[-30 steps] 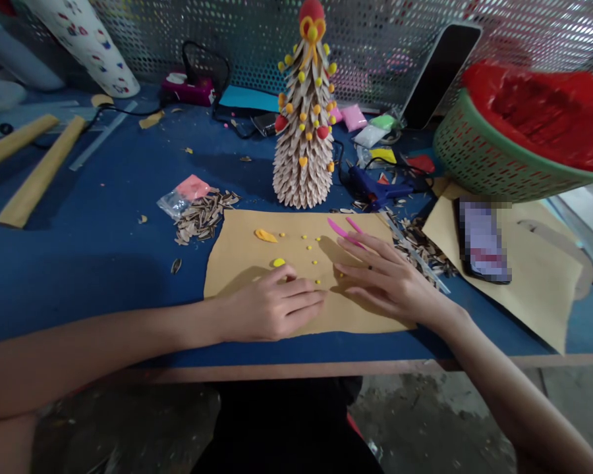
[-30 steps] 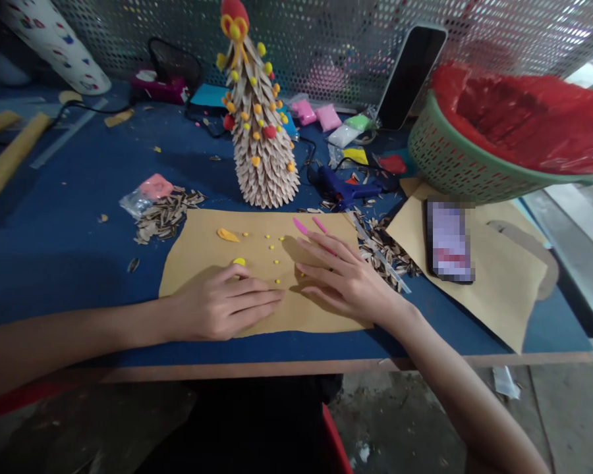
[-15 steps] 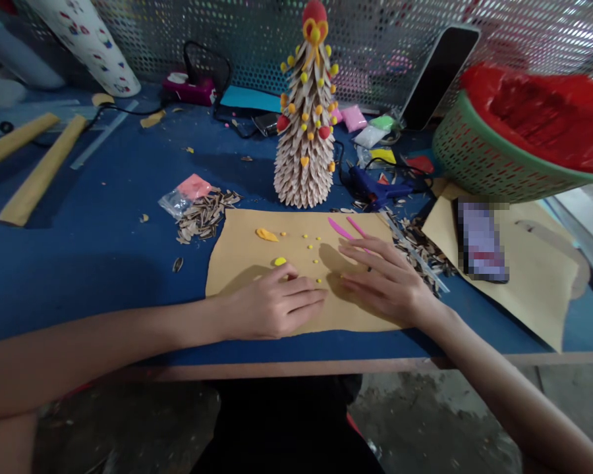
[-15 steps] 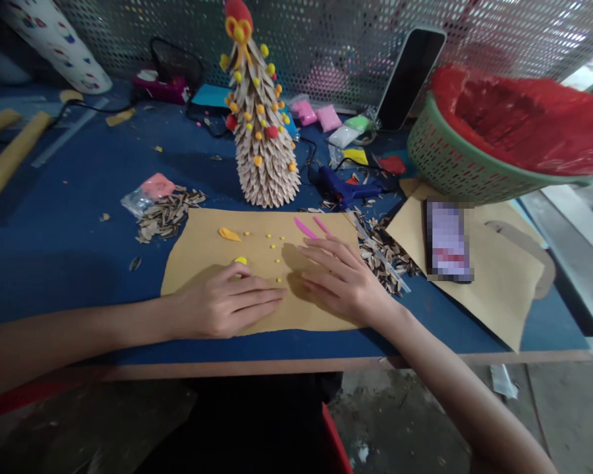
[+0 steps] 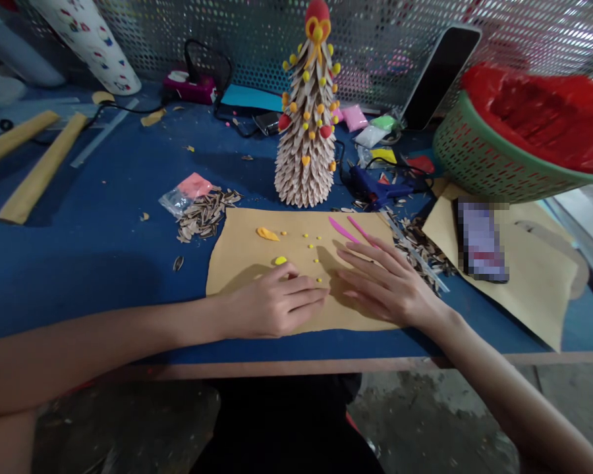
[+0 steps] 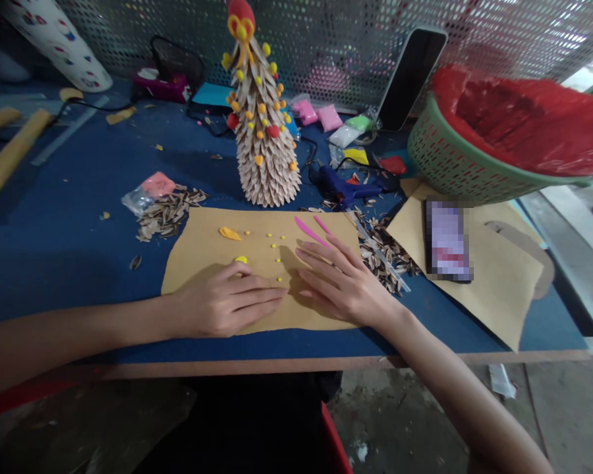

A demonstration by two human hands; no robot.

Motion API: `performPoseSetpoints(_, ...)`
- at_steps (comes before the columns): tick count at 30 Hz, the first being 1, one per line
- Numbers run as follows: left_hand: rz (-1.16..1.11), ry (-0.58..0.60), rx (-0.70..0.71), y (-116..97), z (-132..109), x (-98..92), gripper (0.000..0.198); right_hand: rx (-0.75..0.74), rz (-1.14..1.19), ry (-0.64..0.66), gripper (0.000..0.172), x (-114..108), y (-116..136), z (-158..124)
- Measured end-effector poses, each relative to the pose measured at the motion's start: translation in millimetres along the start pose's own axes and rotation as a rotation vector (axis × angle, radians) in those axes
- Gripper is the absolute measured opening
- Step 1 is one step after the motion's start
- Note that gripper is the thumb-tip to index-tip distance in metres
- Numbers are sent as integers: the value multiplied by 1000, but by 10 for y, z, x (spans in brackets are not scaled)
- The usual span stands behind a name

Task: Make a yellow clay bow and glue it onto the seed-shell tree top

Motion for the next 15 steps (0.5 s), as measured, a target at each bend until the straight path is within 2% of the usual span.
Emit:
performPoseSetpoints(6,19,8,5,-3,-6,3,20,-14,8,21,30,-21,-1,9)
performPoseSetpoints(11,21,12,9,-3,-18,1,19,-53,16,29,15,-39,7,16)
performPoseSetpoints(15,30,15,6,-4,-14,-1,20,-25,-11,14,24,-40,-2,-3)
Point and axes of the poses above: each hand's wrist, its own z-axis towards the middle knuckle, its own x-axis out of the palm, y = z × x, the point moved 3 cm from there along z, towards the middle knuckle, and after that the axes turned 9 degrees about -x, right-handed, at the moved point
